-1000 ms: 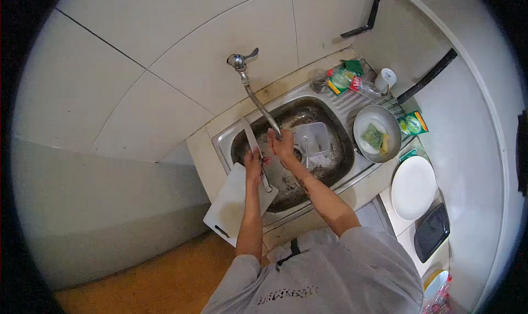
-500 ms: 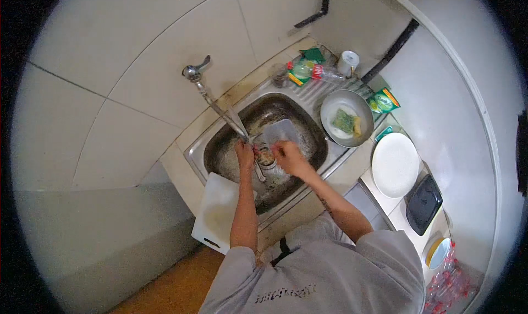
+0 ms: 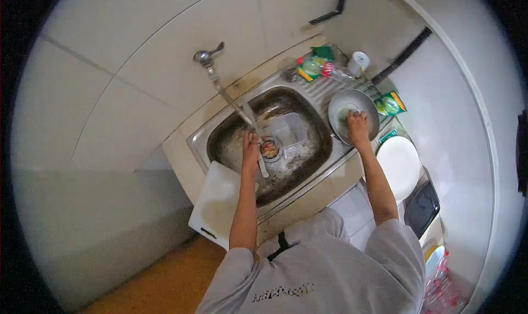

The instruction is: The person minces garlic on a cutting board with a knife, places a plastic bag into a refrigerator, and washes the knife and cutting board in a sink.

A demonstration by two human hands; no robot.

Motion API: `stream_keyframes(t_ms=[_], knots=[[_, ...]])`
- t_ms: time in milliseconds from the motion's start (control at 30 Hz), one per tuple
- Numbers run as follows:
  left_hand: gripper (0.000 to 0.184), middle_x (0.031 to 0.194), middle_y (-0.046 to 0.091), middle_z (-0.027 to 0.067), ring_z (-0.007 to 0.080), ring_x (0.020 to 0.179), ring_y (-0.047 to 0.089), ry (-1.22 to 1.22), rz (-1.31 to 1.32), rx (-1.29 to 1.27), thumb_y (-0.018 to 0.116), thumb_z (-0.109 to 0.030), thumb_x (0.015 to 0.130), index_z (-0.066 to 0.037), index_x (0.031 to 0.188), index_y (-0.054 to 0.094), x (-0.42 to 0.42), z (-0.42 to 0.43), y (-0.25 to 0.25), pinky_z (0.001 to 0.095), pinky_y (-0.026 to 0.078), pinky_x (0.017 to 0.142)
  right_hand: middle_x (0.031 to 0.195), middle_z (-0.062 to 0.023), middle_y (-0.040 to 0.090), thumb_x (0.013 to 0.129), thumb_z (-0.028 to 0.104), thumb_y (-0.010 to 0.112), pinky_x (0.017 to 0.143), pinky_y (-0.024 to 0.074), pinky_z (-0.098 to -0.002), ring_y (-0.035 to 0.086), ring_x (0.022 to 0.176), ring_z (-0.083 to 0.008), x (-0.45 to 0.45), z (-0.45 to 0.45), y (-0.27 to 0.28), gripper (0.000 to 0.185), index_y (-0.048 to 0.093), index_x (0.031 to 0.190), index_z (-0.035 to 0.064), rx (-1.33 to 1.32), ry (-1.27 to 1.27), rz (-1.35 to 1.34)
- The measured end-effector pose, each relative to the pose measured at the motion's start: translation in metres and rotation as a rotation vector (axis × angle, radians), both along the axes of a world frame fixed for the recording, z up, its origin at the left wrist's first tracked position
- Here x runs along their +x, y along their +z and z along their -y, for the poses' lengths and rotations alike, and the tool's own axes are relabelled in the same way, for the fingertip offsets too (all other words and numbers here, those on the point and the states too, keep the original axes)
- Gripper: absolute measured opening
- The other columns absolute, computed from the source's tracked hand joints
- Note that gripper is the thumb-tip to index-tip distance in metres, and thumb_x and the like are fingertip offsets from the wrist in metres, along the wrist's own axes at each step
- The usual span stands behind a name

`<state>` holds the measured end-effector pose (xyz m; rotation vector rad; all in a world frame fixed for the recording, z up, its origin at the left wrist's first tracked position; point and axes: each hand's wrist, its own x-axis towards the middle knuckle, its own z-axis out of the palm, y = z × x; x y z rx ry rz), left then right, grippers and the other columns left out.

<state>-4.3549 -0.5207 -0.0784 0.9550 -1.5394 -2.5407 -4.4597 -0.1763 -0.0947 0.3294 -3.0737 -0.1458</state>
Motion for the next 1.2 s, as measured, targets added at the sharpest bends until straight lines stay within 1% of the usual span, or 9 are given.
stream_keyframes(t_ms=[167,233,433,567,700,767,1000,1133,1200], knots=[[0.028,0.090,0.066,0.0105,0.0126,0.055,0.057,-0.025,0.033,0.069,0.045,-0.032,0.100,-0.014,0.121,0.043,0.015,0.017,-0.018,0.0242,0.046,0.045,0.102,-0.0159,0.062,0.078,0.006,0.056,0.082,0.0439,-0.0466,0.054,0.104,-0.0346,-0.003,-0.023,-0.018,0.036,0.055,0.114,0.0037,-0.031,0.199,-0.250],[0.047,0.095,0.068,0.0106,0.0157,0.064,0.063,-0.043,0.053,0.280,0.041,-0.022,0.102,-0.016,0.144,0.021,0.016,0.020,-0.016,0.0231,0.046,0.046,0.096,-0.0175,0.060,0.081,0.006,0.054,0.077,0.0458,-0.0467,0.056,0.094,-0.0374,-0.006,-0.013,0.019,0.028,0.058,0.109,0.0021,-0.205,0.040,-0.175],[0.033,0.110,0.065,0.0175,0.0211,0.076,0.067,-0.090,-0.015,0.295,0.042,-0.016,0.101,-0.005,0.130,0.030,0.031,0.014,-0.006,0.0268,0.056,0.065,0.096,-0.0199,0.060,0.086,0.006,0.059,0.070,0.0481,-0.0436,0.060,0.085,-0.0390,0.020,0.037,0.099,0.024,0.057,0.109,0.0009,-0.589,0.041,-0.351],[0.029,0.101,0.065,0.0140,0.0179,0.073,0.065,-0.070,-0.007,0.117,0.042,-0.023,0.102,-0.006,0.126,0.037,0.034,0.007,-0.014,0.0262,0.055,0.061,0.097,-0.0195,0.063,0.084,0.007,0.063,0.075,0.0491,-0.0366,0.064,0.087,-0.0314,0.052,0.095,0.111,0.026,0.055,0.108,0.0019,-0.962,0.135,-0.016],[0.031,0.088,0.062,0.0084,0.0115,0.063,0.058,-0.224,-0.001,-0.015,0.040,-0.033,0.102,-0.013,0.126,0.041,0.050,0.005,0.015,0.0221,0.046,0.050,0.099,-0.0205,0.063,0.081,0.002,0.064,0.080,0.0489,-0.0384,0.062,0.094,-0.0380,0.081,0.158,0.089,0.026,0.057,0.107,-0.0003,-1.058,0.471,0.201],[0.038,0.079,0.054,0.0021,0.0067,0.054,0.045,-0.276,0.003,-0.009,0.037,-0.044,0.101,-0.019,0.130,0.038,0.052,0.004,0.026,0.0198,0.035,0.044,0.099,-0.0210,0.062,0.081,0.002,0.064,0.079,0.0488,-0.0397,0.061,0.095,-0.0395,0.085,0.183,0.085,0.026,0.058,0.106,-0.0003,-1.052,0.494,0.238],[0.049,0.073,0.040,-0.0039,0.0053,0.052,0.033,-0.256,0.156,0.186,0.034,-0.054,0.098,-0.023,0.135,0.027,0.055,0.005,0.034,0.0197,0.031,0.044,0.099,-0.0200,0.062,0.081,0.006,0.063,0.075,0.0482,-0.0466,0.059,0.091,-0.0424,0.065,0.221,0.062,0.023,0.058,0.103,0.0003,-1.016,0.569,0.300],[0.033,0.071,0.038,-0.0045,0.0052,0.053,0.032,-0.248,0.180,0.047,0.030,-0.053,0.100,-0.022,0.111,0.032,0.051,0.009,0.043,0.0207,0.029,0.045,0.094,-0.0198,0.063,0.080,0.005,0.062,0.072,0.0486,-0.0468,0.060,0.087,-0.0433,0.066,0.224,0.062,0.021,0.058,0.099,-0.0002,-0.818,0.657,0.354],[0.031,0.071,0.037,-0.0048,0.0052,0.052,0.031,-0.299,0.140,0.079,0.029,-0.052,0.100,-0.021,0.101,0.033,0.051,0.008,0.045,0.0212,0.029,0.044,0.095,-0.0211,0.064,0.080,0.010,0.060,0.074,0.0497,-0.0496,0.062,0.087,-0.0422,0.051,0.223,0.057,0.025,0.060,0.104,0.0035,-0.706,0.452,0.437]])
